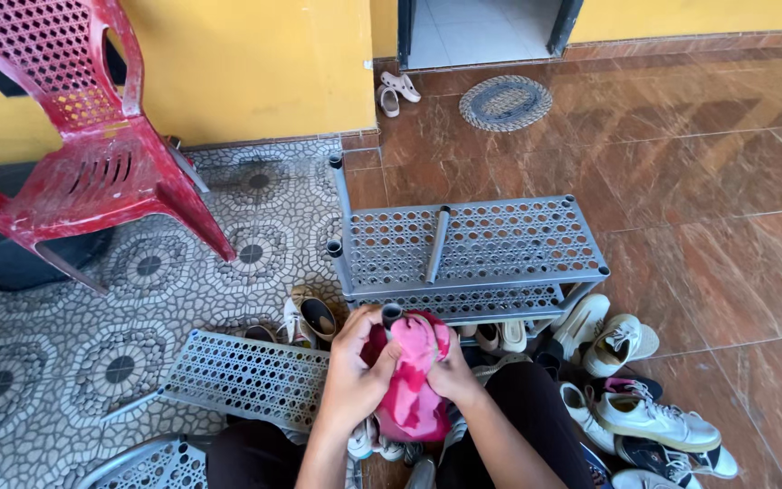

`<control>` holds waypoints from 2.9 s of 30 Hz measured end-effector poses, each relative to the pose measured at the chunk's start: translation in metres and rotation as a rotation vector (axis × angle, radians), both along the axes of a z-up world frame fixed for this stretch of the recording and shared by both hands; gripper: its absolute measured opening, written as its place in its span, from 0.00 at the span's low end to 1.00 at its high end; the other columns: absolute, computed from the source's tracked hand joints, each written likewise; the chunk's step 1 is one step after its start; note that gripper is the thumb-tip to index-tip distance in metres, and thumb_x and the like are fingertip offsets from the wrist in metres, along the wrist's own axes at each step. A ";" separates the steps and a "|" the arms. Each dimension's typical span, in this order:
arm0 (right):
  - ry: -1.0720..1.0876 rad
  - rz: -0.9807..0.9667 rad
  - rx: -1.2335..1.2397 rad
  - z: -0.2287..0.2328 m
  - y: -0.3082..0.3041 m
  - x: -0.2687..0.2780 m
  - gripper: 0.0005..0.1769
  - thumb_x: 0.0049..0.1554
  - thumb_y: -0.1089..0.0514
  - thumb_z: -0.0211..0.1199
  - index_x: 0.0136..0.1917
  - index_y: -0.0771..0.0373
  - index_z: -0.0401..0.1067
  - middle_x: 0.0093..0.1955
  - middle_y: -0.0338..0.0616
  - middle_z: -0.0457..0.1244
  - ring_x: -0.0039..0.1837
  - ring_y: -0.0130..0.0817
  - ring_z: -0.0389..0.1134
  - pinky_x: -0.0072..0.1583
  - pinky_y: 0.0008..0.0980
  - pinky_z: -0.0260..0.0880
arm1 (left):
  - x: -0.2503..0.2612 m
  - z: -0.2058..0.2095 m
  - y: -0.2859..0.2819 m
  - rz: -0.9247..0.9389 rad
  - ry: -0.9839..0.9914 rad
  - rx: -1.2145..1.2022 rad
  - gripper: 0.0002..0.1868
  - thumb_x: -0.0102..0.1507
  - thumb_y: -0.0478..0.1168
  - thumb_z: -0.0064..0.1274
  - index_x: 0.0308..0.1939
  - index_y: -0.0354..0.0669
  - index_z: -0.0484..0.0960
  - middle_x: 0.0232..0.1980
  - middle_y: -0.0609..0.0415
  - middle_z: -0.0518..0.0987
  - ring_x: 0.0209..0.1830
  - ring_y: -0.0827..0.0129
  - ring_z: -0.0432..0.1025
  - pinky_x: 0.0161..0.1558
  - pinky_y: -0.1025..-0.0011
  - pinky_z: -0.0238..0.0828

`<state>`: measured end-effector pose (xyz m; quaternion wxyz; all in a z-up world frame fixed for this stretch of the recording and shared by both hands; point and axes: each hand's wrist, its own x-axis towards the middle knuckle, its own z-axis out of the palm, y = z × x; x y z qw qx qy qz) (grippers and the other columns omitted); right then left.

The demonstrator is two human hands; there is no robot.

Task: The person assembles a metal shoe rack by inserting perforated shelves and cylindrical legs into a base frame. They wipe the metal parts with a pink cloth and place the components into position, completing the structure.

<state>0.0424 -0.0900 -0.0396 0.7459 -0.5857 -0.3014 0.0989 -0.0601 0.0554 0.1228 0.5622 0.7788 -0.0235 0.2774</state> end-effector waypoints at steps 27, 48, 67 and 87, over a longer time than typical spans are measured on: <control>-0.307 -0.171 -0.313 0.100 0.004 -0.036 0.32 0.43 0.63 0.72 0.62 0.64 0.71 0.53 0.46 0.70 0.55 0.40 0.74 0.58 0.35 0.73 | -0.002 -0.010 -0.004 0.236 0.064 -0.010 0.12 0.52 0.33 0.71 0.32 0.36 0.82 0.37 0.54 0.80 0.41 0.66 0.72 0.47 0.70 0.69; -0.510 -0.166 -0.365 0.107 0.018 -0.068 0.41 0.34 0.60 0.72 0.62 0.69 0.67 0.55 0.59 0.67 0.58 0.56 0.71 0.60 0.47 0.70 | -0.054 0.037 0.007 0.382 -0.152 -0.126 0.12 0.58 0.38 0.65 0.43 0.34 0.84 0.45 0.54 0.78 0.46 0.67 0.73 0.52 0.71 0.70; -0.544 -0.010 -0.560 0.103 0.023 -0.068 0.43 0.34 0.54 0.74 0.63 0.65 0.68 0.61 0.55 0.65 0.66 0.54 0.66 0.68 0.46 0.62 | -0.061 0.003 0.025 0.148 -0.087 -0.143 0.17 0.71 0.47 0.52 0.47 0.34 0.84 0.42 0.55 0.78 0.47 0.68 0.74 0.75 0.56 0.60; -0.478 0.097 -0.347 0.079 0.025 -0.083 0.37 0.37 0.58 0.74 0.60 0.67 0.68 0.58 0.54 0.65 0.62 0.52 0.65 0.65 0.45 0.62 | -0.054 -0.078 0.033 -0.215 -0.409 -0.948 0.22 0.74 0.48 0.51 0.29 0.46 0.66 0.23 0.63 0.61 0.17 0.76 0.53 0.19 0.73 0.50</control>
